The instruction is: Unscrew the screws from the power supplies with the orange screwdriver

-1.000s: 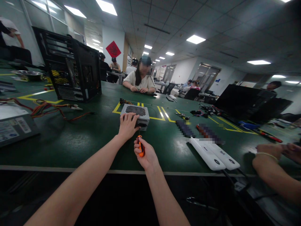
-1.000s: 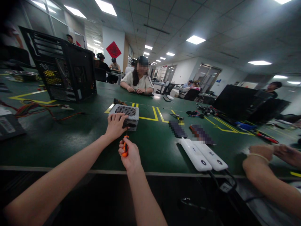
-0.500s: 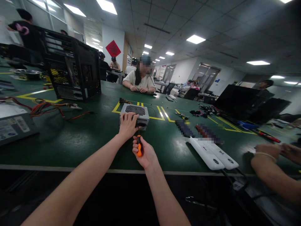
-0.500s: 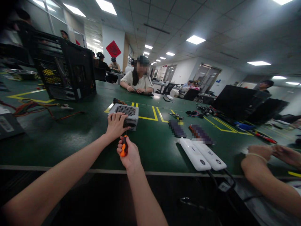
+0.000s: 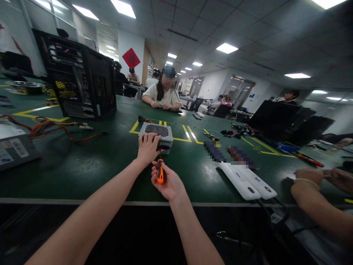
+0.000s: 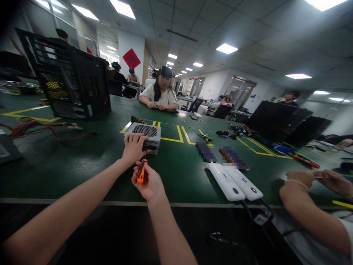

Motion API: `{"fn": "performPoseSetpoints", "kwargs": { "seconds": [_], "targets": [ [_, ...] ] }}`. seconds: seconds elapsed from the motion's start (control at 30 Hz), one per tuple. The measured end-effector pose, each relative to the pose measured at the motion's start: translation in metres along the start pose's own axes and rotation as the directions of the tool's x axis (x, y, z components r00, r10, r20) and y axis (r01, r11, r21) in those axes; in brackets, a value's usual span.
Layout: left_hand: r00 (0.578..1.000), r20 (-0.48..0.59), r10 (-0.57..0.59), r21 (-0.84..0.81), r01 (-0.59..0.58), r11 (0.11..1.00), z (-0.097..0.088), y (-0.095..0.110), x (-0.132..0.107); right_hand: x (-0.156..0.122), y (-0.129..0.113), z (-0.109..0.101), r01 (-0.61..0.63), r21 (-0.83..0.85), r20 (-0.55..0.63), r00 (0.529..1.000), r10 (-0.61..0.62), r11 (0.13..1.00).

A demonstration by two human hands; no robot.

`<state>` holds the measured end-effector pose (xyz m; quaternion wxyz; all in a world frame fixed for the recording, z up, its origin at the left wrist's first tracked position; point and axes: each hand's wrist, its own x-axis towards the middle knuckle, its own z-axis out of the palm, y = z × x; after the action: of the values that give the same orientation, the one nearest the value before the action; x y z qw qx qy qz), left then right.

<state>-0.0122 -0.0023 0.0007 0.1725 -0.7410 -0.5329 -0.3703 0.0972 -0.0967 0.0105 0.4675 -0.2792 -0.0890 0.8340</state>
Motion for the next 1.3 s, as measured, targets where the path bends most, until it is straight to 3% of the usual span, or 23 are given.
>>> {"fn": "performPoseSetpoints", "kwargs": {
  "seconds": [0.1, 0.23, 0.37, 0.43, 0.53, 0.63, 0.7, 0.83, 1.0, 1.1, 1.2, 1.3],
  "targets": [
    [1.0, 0.0, 0.002, -0.008, -0.002, 1.0, 0.0, -0.001, 0.0, 0.001, 0.0, 0.0, 0.031, -0.034, 0.002, 1.0, -0.031, 0.999],
    [1.0, 0.001, -0.001, -0.02, 0.001, 1.0, 0.0, -0.001, 0.0, 0.003, 0.01, 0.001, 0.286, -0.196, -0.081, 0.948, -0.307, 0.938],
    [1.0, -0.011, 0.007, -0.021, -0.007, 1.0, -0.001, -0.001, 0.0, 0.007, 0.022, -0.006, 0.49, -0.44, -0.043, 0.826, -0.563, 0.753],
    [1.0, -0.018, 0.013, -0.02, -0.013, 1.0, -0.001, -0.001, 0.0, 0.009, 0.024, -0.014, 0.517, -0.568, -0.019, 0.769, -0.639, 0.64],
    [1.0, -0.016, 0.015, -0.009, -0.016, 1.0, -0.001, 0.0, 0.0, 0.01, 0.021, -0.025, 0.515, -0.685, 0.035, 0.73, -0.682, 0.516],
    [1.0, -0.012, 0.011, -0.002, -0.011, 1.0, -0.001, 0.0, 0.0, 0.003, 0.018, -0.029, 0.538, -0.7, 0.119, 0.736, -0.666, 0.47],
    [1.0, -0.014, 0.013, 0.0, -0.013, 1.0, 0.0, 0.0, 0.0, -0.004, 0.017, -0.028, 0.548, -0.739, 0.183, 0.723, -0.667, 0.391],
    [1.0, -0.013, 0.014, 0.004, -0.014, 1.0, -0.001, 0.0, 0.0, -0.013, 0.02, -0.024, 0.547, -0.826, 0.327, 0.662, -0.675, 0.136],
    [1.0, -0.025, 0.018, 0.037, -0.017, 0.999, -0.001, 0.001, 0.0, -0.014, 0.029, -0.018, 0.491, -0.835, 0.511, 0.526, -0.68, -0.247],
    [0.999, -0.032, 0.028, 0.04, -0.027, 0.999, 0.0, 0.0, 0.0, -0.014, 0.031, -0.016, 0.428, -0.767, 0.642, 0.497, -0.584, -0.478],
    [0.999, -0.027, 0.032, 0.037, -0.031, 0.999, 0.001, -0.001, 0.0, -0.013, 0.025, -0.017, 0.341, -0.615, 0.754, 0.518, -0.405, -0.711],
    [1.0, -0.01, 0.025, 0.019, -0.025, 1.0, 0.001, -0.002, 0.0, -0.01, 0.013, -0.022, 0.234, -0.411, 0.816, 0.524, -0.242, -0.881]
  ]
}}
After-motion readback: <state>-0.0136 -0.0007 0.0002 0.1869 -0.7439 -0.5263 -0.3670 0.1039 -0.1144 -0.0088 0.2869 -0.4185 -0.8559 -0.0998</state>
